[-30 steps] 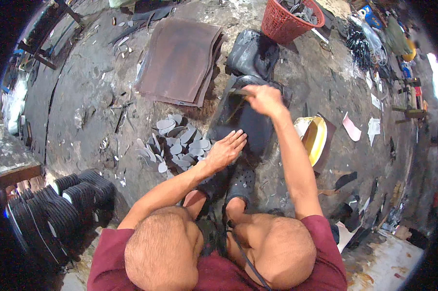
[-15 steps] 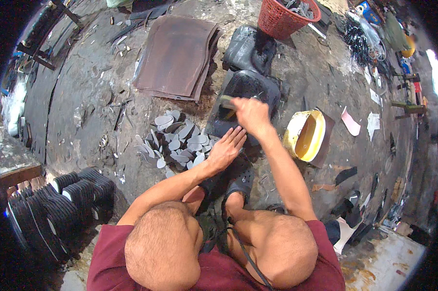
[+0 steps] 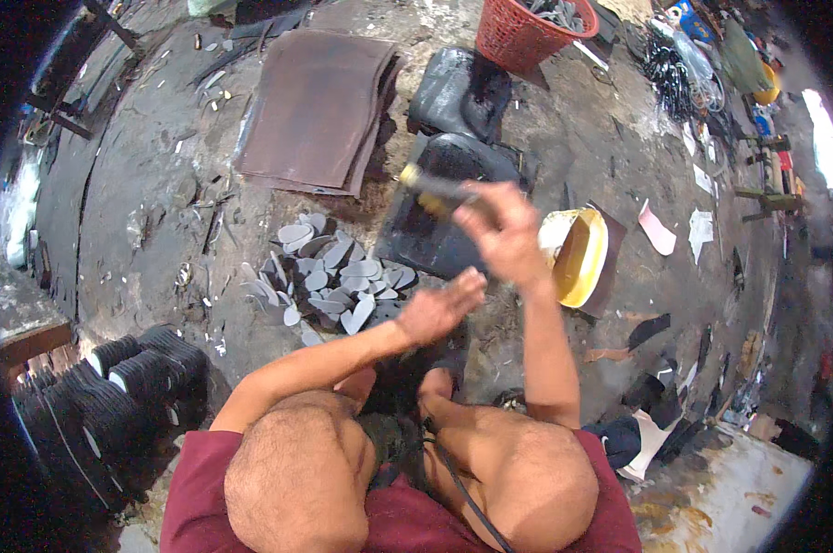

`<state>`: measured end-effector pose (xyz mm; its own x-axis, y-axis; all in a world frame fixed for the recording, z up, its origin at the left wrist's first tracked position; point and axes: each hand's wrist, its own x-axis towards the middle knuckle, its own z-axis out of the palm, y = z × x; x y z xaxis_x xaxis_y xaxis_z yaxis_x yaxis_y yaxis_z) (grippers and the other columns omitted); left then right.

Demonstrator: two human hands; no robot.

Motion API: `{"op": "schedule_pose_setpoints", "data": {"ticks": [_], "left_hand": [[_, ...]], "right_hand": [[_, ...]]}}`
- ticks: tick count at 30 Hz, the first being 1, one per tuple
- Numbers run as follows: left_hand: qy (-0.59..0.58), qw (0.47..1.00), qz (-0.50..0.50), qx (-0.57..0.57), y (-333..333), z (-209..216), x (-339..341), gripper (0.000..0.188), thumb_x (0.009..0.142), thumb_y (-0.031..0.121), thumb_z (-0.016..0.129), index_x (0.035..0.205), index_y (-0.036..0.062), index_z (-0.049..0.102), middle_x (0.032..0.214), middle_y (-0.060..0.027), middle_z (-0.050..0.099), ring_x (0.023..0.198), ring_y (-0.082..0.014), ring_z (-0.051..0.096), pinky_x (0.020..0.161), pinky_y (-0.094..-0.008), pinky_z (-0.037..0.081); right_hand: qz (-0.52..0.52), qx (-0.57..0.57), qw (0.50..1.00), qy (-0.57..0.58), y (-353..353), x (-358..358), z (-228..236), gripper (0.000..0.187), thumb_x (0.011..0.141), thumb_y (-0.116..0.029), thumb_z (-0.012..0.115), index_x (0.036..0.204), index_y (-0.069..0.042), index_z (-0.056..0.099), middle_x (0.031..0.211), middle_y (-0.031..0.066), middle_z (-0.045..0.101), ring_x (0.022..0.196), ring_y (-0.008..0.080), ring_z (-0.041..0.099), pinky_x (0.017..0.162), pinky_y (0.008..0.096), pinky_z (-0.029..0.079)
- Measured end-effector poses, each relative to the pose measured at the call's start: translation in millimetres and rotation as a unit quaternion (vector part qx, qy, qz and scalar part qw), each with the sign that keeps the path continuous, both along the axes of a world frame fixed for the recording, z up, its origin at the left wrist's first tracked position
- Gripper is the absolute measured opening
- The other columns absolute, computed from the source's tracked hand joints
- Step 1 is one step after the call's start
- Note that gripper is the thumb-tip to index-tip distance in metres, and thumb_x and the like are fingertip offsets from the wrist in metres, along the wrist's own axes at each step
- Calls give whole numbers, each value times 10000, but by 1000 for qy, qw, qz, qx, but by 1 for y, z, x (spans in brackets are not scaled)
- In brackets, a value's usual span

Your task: The person applies a yellowish liquid to a black rubber sheet using a brush, then places another sheet on top and continues applying the liquid to the combined stack. The person works at a low table in a cluttered workshop.

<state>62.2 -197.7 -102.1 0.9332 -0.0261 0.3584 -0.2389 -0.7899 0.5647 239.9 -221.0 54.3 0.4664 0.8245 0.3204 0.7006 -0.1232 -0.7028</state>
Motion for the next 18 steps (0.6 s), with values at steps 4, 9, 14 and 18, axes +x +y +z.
{"op": "schedule_pose_setpoints", "data": {"ticks": [4, 9, 14, 18], "left_hand": [[126, 979, 59, 151, 29, 3, 13, 511, 835, 67, 574, 1342, 6, 570, 1517, -101, 486, 1450, -243, 406, 699, -335, 614], [116, 979, 67, 155, 20, -10, 6, 483, 855, 68, 571, 1335, 19, 586, 1509, -99, 500, 1444, -222, 417, 658, -319, 610], [96, 981, 54, 162, 26, -4, 6, 487, 846, 59, 576, 1332, 26, 594, 1508, -103, 502, 1434, -220, 433, 652, -320, 609], [80, 980, 55, 172, 28, -12, -1, 495, 839, 62, 587, 1333, 36, 597, 1499, -94, 514, 1420, -215, 453, 654, -321, 611]], "right_hand": [[-21, -57, 998, -2, 17, 80, 19, 323, 835, -33, 727, 1156, -74, 728, 1087, 123, 748, 997, 220, 713, 846, 319, 541], [157, -169, 963, -140, 50, 108, -75, 486, 722, -26, 623, 1115, -277, 762, 1130, 68, 738, 1075, 280, 685, 908, 389, 552], [71, -297, 928, -215, 94, 156, -78, 465, 771, -84, 621, 1126, -348, 764, 1073, 69, 747, 1024, 295, 687, 901, 435, 534], [286, -249, 893, -243, 105, 121, -94, 406, 692, -66, 656, 989, -311, 782, 1179, -21, 717, 1294, 204, 553, 1206, 476, 276]]}}
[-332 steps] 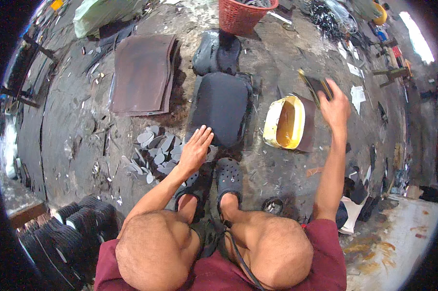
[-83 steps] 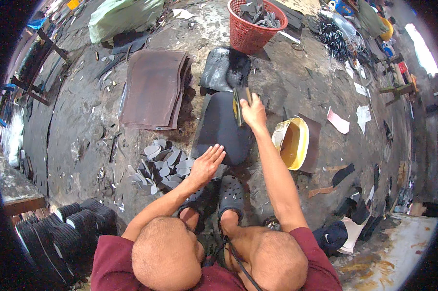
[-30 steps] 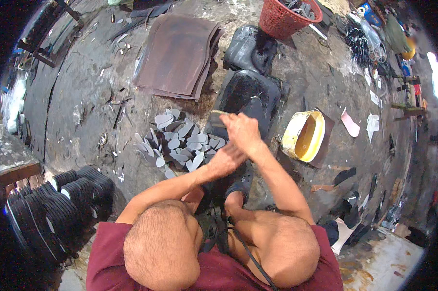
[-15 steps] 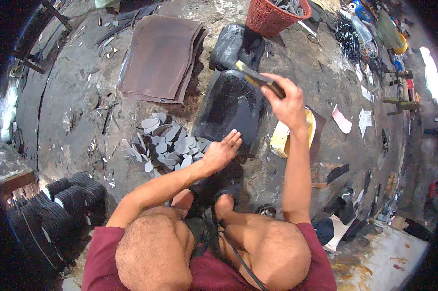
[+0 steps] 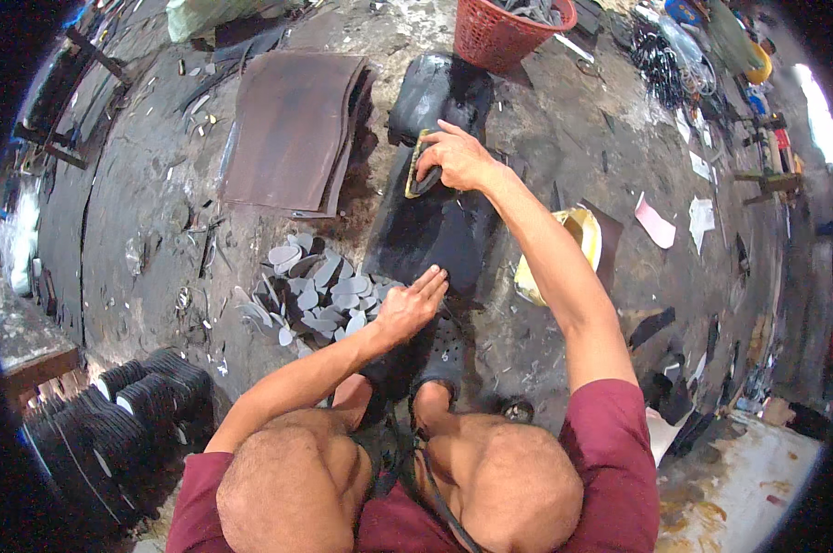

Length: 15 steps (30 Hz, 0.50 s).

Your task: The person applies a yellowish liquid to a black rubber sheet using a brush, then places another sheet on top and continues applying the liquid to the combined stack. The person works at a low table in a cluttered workshop.

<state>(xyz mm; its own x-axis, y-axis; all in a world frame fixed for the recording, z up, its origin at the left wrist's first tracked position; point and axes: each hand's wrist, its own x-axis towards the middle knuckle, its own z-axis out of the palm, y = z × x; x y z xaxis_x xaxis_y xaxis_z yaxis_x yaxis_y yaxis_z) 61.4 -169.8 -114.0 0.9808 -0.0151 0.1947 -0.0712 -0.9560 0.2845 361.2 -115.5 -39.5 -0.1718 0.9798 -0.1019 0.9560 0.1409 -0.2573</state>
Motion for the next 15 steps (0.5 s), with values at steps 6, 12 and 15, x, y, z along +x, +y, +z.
{"op": "schedule_pose_setpoints", "data": {"ticks": [6, 12, 15], "left_hand": [[50, 998, -13, -27, 5, 13, 7, 470, 837, 55, 594, 1304, 3, 609, 1475, -103, 533, 1407, -224, 468, 778, -350, 615], [36, 999, -21, -15, 8, 8, 5, 523, 811, 46, 617, 1331, 6, 589, 1500, -103, 507, 1421, -228, 451, 794, -341, 610], [47, 999, -12, 7, 3, 16, 1, 531, 820, 48, 598, 1350, 46, 582, 1505, -82, 510, 1422, -207, 453, 747, -360, 615]], "right_hand": [[-206, -53, 977, 19, -59, 42, 6, 475, 708, -30, 612, 1020, -348, 777, 1166, -6, 731, 1178, 223, 631, 1026, 440, 398], [-391, -142, 909, 2, -126, 24, 25, 510, 790, -164, 641, 1214, -444, 692, 1086, 83, 745, 1047, 317, 699, 892, 460, 558], [-362, -139, 920, 47, -152, -6, 21, 502, 798, -191, 640, 1257, -391, 677, 1101, 90, 740, 1054, 334, 695, 903, 475, 547]]}}
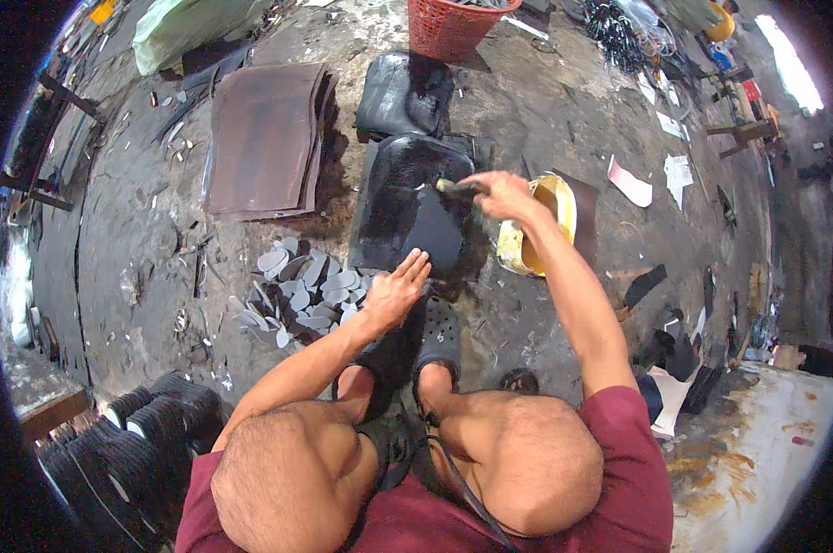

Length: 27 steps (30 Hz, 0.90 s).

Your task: The person applies a yellowish liquid to a black rubber sheet using a brush, then places another sheet on top and continues applying the liquid to the combined stack. The person works at a low table in a cluttered workshop.

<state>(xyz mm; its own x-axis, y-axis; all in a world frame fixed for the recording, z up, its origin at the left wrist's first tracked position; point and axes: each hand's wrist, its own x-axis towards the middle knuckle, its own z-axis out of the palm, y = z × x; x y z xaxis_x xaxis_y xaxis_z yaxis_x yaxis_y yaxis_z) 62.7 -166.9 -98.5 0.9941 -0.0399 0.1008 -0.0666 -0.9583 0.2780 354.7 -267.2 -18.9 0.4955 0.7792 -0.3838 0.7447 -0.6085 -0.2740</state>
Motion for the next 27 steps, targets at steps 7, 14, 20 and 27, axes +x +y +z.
{"op": "schedule_pose_setpoints", "data": {"ticks": [7, 14, 20, 27], "left_hand": [[-46, 997, 17, -66, 5, -8, 7, 569, 797, 18, 607, 1362, 68, 572, 1527, -92, 482, 1435, -202, 433, 774, -335, 607], [-29, 998, 19, -61, 18, -1, 11, 558, 809, 13, 600, 1365, 20, 554, 1471, -123, 536, 1393, -230, 488, 820, -349, 601], [-2, 997, 43, -69, 12, 14, 20, 576, 824, 36, 603, 1395, 37, 526, 1521, -130, 475, 1431, -240, 432, 845, -355, 598], [-207, 883, 277, -318, 55, 11, -5, 336, 843, 8, 666, 1161, 94, 732, 1266, -141, 674, 1134, -278, 661, 957, -365, 522]], "right_hand": [[-116, 185, 975, 39, -2, -23, -2, 399, 846, -321, 678, 1233, -226, 660, 1043, 167, 728, 1020, 402, 679, 861, 522, 536], [-182, 136, 970, -82, -12, -60, -3, 432, 890, -280, 624, 1305, -168, 584, 966, 227, 720, 928, 443, 688, 801, 557, 533], [-94, 161, 979, -80, 10, -37, -15, 344, 903, -247, 625, 1246, -240, 596, 930, 177, 730, 876, 427, 695, 760, 558, 535], [-16, 214, 975, -58, -47, -127, -3, 309, 890, -150, 635, 1191, -220, 621, 903, 106, 717, 828, 345, 682, 690, 478, 558]]}}
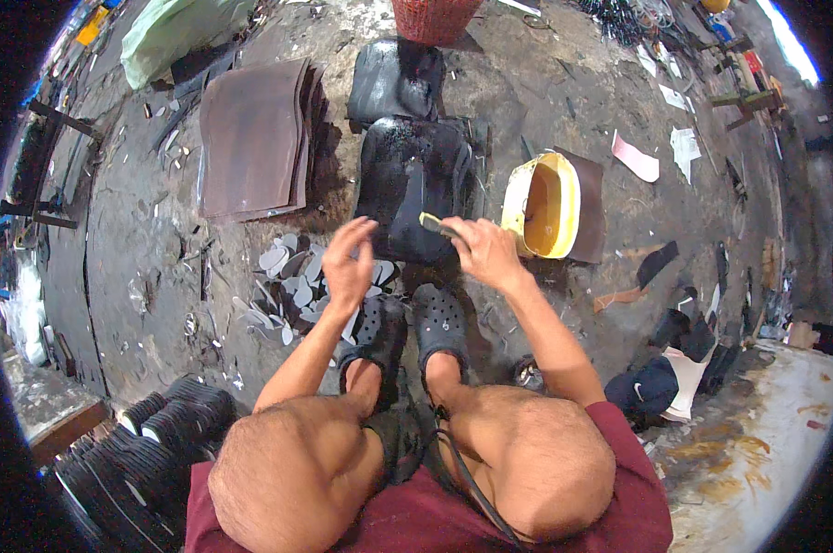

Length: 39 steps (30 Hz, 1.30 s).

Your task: The person applies a yellowish liquid to a black rubber sheet using a brush, then places another sheet on top and continues applying the liquid to the combined stack. The person works at a low table in a cluttered workshop.

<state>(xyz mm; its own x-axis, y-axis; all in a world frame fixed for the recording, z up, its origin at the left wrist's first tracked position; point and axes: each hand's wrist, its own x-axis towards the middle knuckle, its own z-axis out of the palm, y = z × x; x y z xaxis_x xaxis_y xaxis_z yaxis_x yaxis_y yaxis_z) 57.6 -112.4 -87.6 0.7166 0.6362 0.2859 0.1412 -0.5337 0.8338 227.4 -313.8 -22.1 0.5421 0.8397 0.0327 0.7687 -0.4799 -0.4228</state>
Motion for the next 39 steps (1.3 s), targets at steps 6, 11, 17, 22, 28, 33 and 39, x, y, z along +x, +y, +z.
{"op": "schedule_pose_setpoints", "data": {"ticks": [6, 11, 17, 22, 28, 33, 39], "left_hand": [[109, 961, 134, -217, 13, -30, -15, 384, 877, 29, 605, 1245, 72, 704, 1149, -84, 706, 859, -179, 655, 779, -303, 526], [133, 896, 98, -412, 7, -28, -22, 478, 890, 49, 604, 1366, 82, 633, 1146, -46, 708, 724, -85, 589, 630, -257, 497], [163, 921, 61, -349, -5, -40, -16, 504, 881, 48, 604, 1385, 62, 609, 1123, -47, 712, 718, -74, 583, 635, -248, 493], [189, 923, 57, -331, 5, -41, -35, 601, 873, 32, 606, 1467, 58, 515, 1112, -59, 688, 774, -85, 584, 699, -237, 483], [172, 897, 55, -403, -5, -5, -24, 607, 871, 37, 610, 1469, 39, 506, 1154, -93, 683, 808, -89, 598, 728, -249, 499], [152, 954, 29, -256, -1, -6, -37, 546, 843, 60, 627, 1387, 34, 593, 1255, -150, 680, 1009, -187, 676, 889, -316, 522], [136, 923, 40, -357, 5, -10, -37, 497, 850, 22, 612, 1346, 38, 632, 1205, -125, 689, 950, -179, 671, 851, -314, 534]], "right_hand": [[17, -43, 991, 125, -20, -41, 2, 388, 874, -183, 678, 1256, -196, 609, 935, 106, 711, 860, 358, 678, 732, 503, 545], [-37, 102, 983, 151, 24, 27, 43, 398, 886, -244, 662, 1276, -190, 602, 964, 174, 721, 929, 408, 691, 761, 528, 538], [-56, -35, 988, -138, 89, 78, -36, 346, 865, -179, 614, 1186, -258, 714, 936, 136, 746, 872, 345, 714, 747, 486, 570], [138, -147, 979, -4, 120, 42, 12, 475, 789, -201, 644, 1242, -337, 685, 1066, 101, 745, 1002, 317, 706, 817, 491, 576], [-47, -130, 990, 0, 147, 127, 7, 378, 907, -236, 628, 1260, -365, 668, 1157, 92, 722, 1051, 343, 689, 875, 500, 545], [34, -164, 985, 47, 124, 77, 5, 410, 879, -177, 631, 1251, -341, 677, 1147, 95, 723, 1053, 349, 684, 884, 488, 548], [80, -95, 992, -13, 62, -16, 1, 462, 835, -91, 596, 1248, -281, 679, 1162, 62, 688, 992, 317, 685, 809, 476, 576]]}}
